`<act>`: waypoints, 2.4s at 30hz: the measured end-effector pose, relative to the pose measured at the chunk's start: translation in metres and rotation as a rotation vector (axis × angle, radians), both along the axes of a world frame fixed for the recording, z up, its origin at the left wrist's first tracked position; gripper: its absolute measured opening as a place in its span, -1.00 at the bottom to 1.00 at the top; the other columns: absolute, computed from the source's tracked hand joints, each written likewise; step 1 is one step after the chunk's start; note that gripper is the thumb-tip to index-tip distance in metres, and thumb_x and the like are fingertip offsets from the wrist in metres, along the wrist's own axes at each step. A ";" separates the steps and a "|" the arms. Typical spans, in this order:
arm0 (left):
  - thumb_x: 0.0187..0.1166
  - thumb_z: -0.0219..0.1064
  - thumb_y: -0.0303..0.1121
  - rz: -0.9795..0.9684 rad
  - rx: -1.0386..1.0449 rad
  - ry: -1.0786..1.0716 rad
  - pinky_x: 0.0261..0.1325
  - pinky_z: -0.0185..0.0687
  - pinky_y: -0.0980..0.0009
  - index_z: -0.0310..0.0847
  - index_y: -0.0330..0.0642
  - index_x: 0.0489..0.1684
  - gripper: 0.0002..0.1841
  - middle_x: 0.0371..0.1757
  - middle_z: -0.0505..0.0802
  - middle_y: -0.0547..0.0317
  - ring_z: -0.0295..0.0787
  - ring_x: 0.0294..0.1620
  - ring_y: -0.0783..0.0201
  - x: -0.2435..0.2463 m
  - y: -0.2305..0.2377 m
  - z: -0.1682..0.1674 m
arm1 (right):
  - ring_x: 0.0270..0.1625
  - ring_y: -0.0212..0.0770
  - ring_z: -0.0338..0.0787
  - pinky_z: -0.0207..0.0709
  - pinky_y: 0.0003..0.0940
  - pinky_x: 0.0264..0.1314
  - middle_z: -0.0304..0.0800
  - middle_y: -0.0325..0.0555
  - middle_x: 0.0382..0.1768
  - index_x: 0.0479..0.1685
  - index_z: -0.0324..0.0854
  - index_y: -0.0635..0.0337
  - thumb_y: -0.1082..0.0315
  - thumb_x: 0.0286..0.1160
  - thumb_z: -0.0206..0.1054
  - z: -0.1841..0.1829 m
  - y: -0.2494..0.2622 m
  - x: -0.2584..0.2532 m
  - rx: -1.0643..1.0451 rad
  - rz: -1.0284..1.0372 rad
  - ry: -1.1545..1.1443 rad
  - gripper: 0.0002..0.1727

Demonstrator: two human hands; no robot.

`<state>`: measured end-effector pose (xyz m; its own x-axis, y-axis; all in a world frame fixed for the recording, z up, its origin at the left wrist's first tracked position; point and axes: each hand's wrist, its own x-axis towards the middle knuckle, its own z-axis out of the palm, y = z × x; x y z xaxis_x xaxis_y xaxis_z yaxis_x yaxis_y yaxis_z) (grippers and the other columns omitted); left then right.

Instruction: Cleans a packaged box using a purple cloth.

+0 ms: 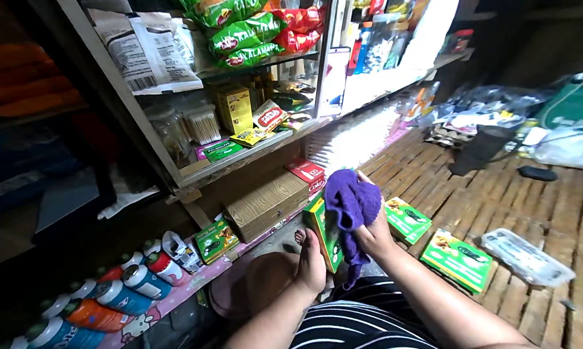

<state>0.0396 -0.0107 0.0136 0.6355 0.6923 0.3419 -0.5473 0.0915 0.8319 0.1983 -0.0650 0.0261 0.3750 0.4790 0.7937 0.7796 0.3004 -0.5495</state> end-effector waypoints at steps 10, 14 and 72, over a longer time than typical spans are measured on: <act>0.58 -0.21 0.49 0.138 -0.112 -0.051 0.44 0.65 0.23 0.13 -0.29 0.63 -0.03 0.30 0.73 0.09 0.70 0.34 0.32 0.001 0.006 0.011 | 0.54 -0.07 0.51 0.30 0.01 0.67 0.59 0.17 0.39 0.38 0.54 0.26 0.19 0.44 0.39 0.008 -0.007 0.004 -0.036 -0.044 -0.010 -0.46; 0.56 -0.20 0.50 0.146 -0.028 0.001 0.44 0.60 0.35 0.21 -0.32 0.58 -0.02 0.28 0.74 0.16 0.66 0.34 0.45 0.000 0.001 0.008 | 0.65 -0.06 0.45 0.28 -0.02 0.74 0.46 0.26 0.57 0.65 0.25 0.37 -0.12 0.50 0.33 0.002 -0.006 -0.022 -0.116 0.163 -0.096 -0.12; 0.73 -0.32 0.34 0.114 0.125 0.181 0.42 0.58 0.43 0.20 -0.33 0.59 -0.14 0.29 0.72 0.20 0.64 0.34 0.52 -0.003 -0.009 0.008 | 0.80 -0.03 0.29 0.04 0.13 0.88 0.46 0.09 0.65 0.41 0.55 0.15 0.04 0.68 0.22 0.001 0.003 -0.025 0.136 0.148 -0.167 -0.52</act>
<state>0.0370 -0.0198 0.0220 0.6144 0.7223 0.3174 -0.3896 -0.0721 0.9181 0.1729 -0.0616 0.0269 0.1671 0.4036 0.8995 0.7985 0.4798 -0.3636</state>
